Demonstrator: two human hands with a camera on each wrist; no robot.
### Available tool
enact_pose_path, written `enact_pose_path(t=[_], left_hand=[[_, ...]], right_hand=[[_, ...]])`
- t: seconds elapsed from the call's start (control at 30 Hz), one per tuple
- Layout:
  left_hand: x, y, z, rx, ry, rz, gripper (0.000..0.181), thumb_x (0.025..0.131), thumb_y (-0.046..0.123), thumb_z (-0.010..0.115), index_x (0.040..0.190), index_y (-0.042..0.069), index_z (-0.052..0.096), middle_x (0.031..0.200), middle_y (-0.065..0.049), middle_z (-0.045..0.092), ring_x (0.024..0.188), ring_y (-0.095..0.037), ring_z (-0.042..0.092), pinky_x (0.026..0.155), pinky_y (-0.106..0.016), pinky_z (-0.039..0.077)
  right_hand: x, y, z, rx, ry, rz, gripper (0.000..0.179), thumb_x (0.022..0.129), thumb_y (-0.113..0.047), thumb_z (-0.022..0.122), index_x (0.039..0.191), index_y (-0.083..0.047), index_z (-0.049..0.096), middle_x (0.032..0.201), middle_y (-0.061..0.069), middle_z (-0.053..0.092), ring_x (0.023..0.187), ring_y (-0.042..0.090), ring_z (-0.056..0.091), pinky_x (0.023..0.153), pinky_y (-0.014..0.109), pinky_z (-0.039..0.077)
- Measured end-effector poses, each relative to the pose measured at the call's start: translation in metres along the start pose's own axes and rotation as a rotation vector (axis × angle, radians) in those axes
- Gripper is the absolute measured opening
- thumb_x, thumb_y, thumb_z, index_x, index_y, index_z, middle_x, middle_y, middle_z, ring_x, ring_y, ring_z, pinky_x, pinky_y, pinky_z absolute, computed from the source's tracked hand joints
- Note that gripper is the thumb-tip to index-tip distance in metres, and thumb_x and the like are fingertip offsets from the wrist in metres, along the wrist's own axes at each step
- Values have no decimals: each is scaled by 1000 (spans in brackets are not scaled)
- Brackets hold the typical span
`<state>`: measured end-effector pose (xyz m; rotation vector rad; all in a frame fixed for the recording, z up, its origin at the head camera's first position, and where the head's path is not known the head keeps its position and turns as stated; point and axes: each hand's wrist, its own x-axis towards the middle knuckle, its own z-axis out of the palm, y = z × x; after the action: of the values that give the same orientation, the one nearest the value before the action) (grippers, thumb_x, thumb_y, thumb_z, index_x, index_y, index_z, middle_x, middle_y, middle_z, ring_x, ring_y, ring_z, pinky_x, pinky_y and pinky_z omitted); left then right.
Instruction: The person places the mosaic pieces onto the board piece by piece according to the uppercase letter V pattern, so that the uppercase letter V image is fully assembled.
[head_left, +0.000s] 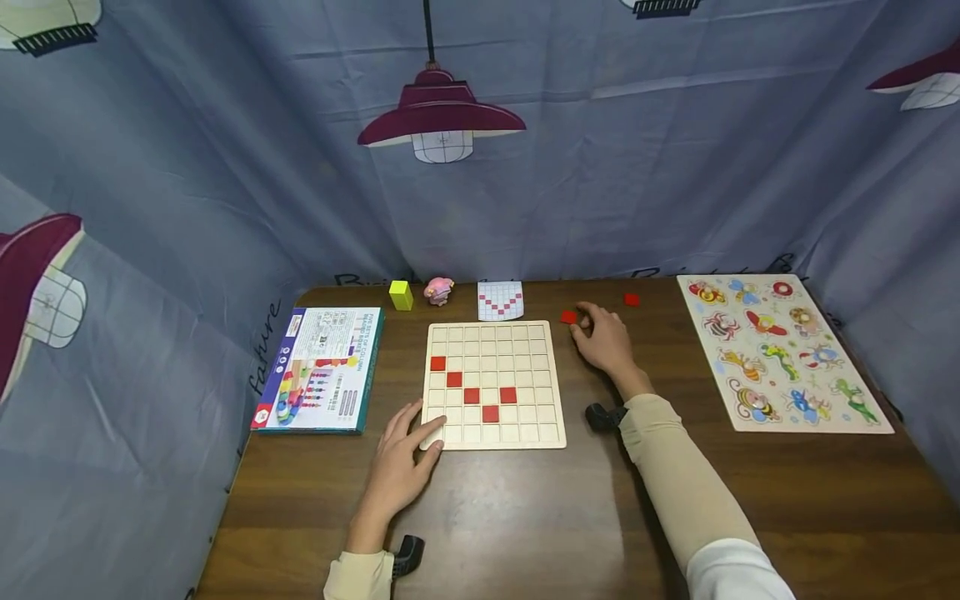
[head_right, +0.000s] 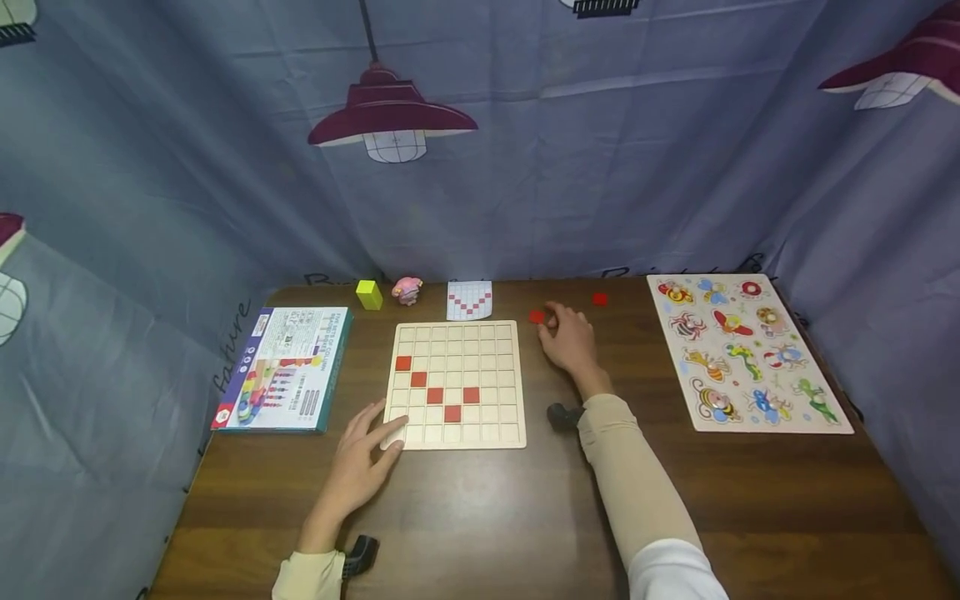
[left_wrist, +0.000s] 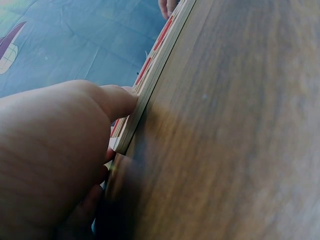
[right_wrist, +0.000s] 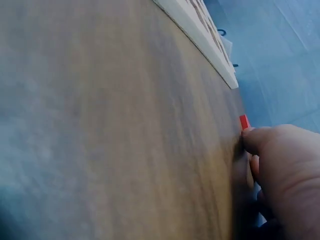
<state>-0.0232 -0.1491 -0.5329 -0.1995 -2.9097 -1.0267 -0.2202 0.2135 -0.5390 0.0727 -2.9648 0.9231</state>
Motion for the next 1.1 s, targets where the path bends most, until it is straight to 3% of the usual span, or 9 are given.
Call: enact_pose_path(t=[0.27, 0.5, 0.63, 0.9, 1.1], left_hand=[[1, 0, 1, 4, 6, -9, 37, 96, 25, 72, 132, 26, 70, 158, -13, 46, 148, -39, 36, 111, -70, 34], [-2, 0, 6, 0, 8, -6, 37, 95, 24, 72, 132, 25, 71, 158, -13, 47, 148, -39, 37, 111, -71, 34], [-3, 0, 6, -5, 16, -5, 36, 95, 23, 72, 131, 25, 71, 157, -12, 47, 148, -39, 37, 110, -71, 34], [-4, 0, 3, -4, -6, -25, 36, 96, 24, 71, 132, 25, 70, 158, -11, 46, 149, -38, 35, 113, -70, 33], [0, -1, 3, 1, 11, -2, 36, 97, 24, 70, 133, 25, 70, 159, -12, 45, 149, -39, 35, 112, -71, 33]], right_hand=[[0, 7, -7, -42, -53, -86, 36, 104, -28, 59, 132, -6, 62, 100, 10, 59, 98, 32, 53, 85, 48, 44], [-4, 11, -13, -31, -114, -138, 37, 102, -21, 63, 134, -2, 59, 104, 14, 58, 103, 35, 53, 99, 53, 43], [-12, 13, -8, -7, -77, -127, 32, 102, -23, 63, 125, 0, 61, 102, 14, 57, 101, 34, 52, 97, 52, 43], [-38, 19, 3, -12, 22, -218, 30, 100, -18, 65, 121, 4, 64, 95, 13, 59, 92, 33, 55, 88, 53, 44], [-40, 15, 0, 2, 55, -240, 31, 99, -19, 68, 121, 3, 66, 93, 12, 59, 91, 32, 55, 87, 51, 46]])
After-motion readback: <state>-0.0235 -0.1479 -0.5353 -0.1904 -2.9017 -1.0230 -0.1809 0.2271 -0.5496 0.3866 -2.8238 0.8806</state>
